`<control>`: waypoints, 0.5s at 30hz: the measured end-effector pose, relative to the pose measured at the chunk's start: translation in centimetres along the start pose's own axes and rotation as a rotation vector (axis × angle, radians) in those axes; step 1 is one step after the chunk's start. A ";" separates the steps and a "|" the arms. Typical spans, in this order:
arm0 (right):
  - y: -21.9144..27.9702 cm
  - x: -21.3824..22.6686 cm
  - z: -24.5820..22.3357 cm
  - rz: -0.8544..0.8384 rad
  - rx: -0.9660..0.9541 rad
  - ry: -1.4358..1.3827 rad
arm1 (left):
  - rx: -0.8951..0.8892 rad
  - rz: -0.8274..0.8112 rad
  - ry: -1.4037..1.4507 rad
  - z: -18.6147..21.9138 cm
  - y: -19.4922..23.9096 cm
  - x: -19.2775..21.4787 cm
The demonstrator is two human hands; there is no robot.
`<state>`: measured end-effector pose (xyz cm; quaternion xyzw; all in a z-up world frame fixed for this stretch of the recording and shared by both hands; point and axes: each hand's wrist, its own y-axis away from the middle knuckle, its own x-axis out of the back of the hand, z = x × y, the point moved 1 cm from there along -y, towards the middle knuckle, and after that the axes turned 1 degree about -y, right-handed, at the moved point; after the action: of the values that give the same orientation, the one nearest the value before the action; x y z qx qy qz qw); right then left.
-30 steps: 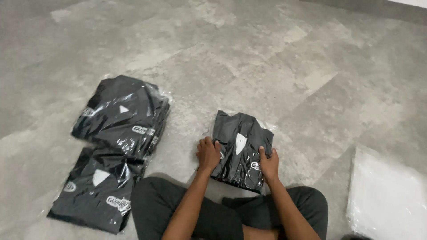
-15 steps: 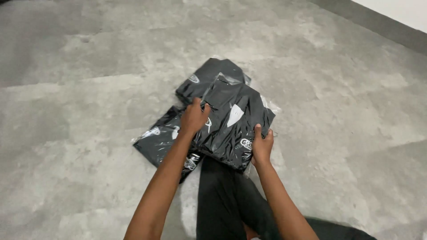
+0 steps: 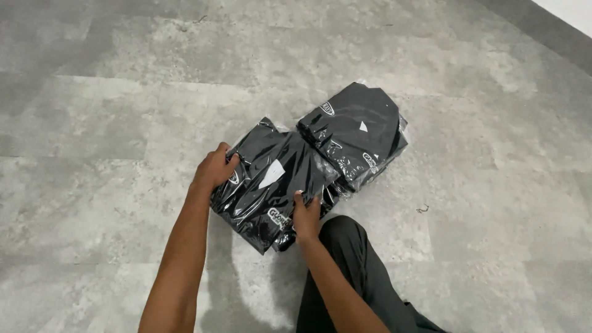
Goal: The person sits on the floor and repeatedly folds black shirts, places them into clear plastic bags, and seals the bags. They then stack the packaged shirts into a pile.
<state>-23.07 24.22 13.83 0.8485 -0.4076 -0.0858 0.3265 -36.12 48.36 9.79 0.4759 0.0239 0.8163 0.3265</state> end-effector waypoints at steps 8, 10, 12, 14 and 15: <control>0.2 0.8 2.5 0.043 -0.079 0.023 | -0.038 -0.147 0.040 0.1 -1.9 -4.1; -0.3 1.1 2.9 0.072 -0.053 0.059 | -0.071 -0.163 0.064 0.0 -3.2 -5.7; 1.2 0.9 2.2 0.085 -0.112 -0.026 | -0.081 -0.162 0.041 -0.4 -4.3 -7.7; -2.4 1.2 6.4 0.118 -0.118 0.007 | -0.085 -0.168 0.018 -0.3 -5.2 -8.2; -3.9 1.2 8.9 0.141 -0.125 0.040 | -0.082 -0.168 -0.009 -0.7 -5.2 -8.4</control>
<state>-23.43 20.82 4.69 0.7972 -0.4534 -0.0712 0.3921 -31.20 48.02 1.23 0.4620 0.0289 0.7843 0.4130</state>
